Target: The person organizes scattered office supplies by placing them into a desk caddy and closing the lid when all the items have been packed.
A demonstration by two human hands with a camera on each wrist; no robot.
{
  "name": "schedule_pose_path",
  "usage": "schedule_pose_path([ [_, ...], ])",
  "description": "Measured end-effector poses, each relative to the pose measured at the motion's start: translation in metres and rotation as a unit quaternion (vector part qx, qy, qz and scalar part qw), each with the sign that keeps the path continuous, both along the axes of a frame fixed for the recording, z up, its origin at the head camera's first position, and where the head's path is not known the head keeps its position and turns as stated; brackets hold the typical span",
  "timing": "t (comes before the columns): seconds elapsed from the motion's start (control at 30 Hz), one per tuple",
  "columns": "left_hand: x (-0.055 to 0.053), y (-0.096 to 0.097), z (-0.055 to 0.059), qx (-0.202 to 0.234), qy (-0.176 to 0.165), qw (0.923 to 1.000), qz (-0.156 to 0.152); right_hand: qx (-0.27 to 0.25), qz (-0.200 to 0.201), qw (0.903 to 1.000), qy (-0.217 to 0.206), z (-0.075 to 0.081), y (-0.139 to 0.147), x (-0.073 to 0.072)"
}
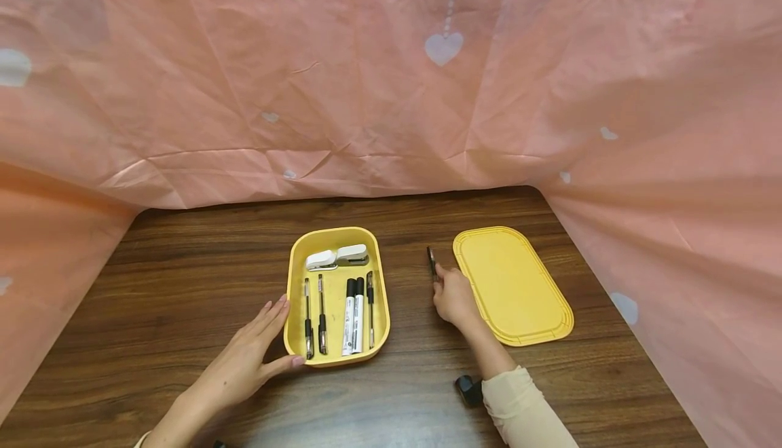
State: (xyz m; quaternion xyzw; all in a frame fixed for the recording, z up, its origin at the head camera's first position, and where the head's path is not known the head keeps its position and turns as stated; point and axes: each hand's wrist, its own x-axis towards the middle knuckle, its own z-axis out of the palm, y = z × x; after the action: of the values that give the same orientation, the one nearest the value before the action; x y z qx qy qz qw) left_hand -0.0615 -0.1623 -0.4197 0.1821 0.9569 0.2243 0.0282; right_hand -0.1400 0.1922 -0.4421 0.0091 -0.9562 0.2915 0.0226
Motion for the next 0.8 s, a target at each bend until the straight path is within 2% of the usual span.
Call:
schedule_pose_path([
  [0.23, 0.000, 0.000, 0.001, 0.000, -0.003, 1.0000, 0.000, -0.029, -0.011, 0.9985, 0.046, 0.001, -0.005, -0.003],
  [0.4, 0.000, 0.000, 0.001, -0.001, -0.002, 1.0000, -0.001, -0.070, -0.020, 0.9964, 0.045, 0.004, -0.010, -0.004],
  [0.63, 0.000, 0.000, 0.000, 0.000, -0.001, 1.0000, 0.000, -0.126, -0.031, 0.9898, 0.058, 0.015, -0.022, -0.002],
  [0.8, 0.000, 0.000, 0.000, 0.000, 0.001, 1.0000, 0.001, -0.148, -0.022, 0.9860, 0.074, 0.026, -0.035, 0.000],
])
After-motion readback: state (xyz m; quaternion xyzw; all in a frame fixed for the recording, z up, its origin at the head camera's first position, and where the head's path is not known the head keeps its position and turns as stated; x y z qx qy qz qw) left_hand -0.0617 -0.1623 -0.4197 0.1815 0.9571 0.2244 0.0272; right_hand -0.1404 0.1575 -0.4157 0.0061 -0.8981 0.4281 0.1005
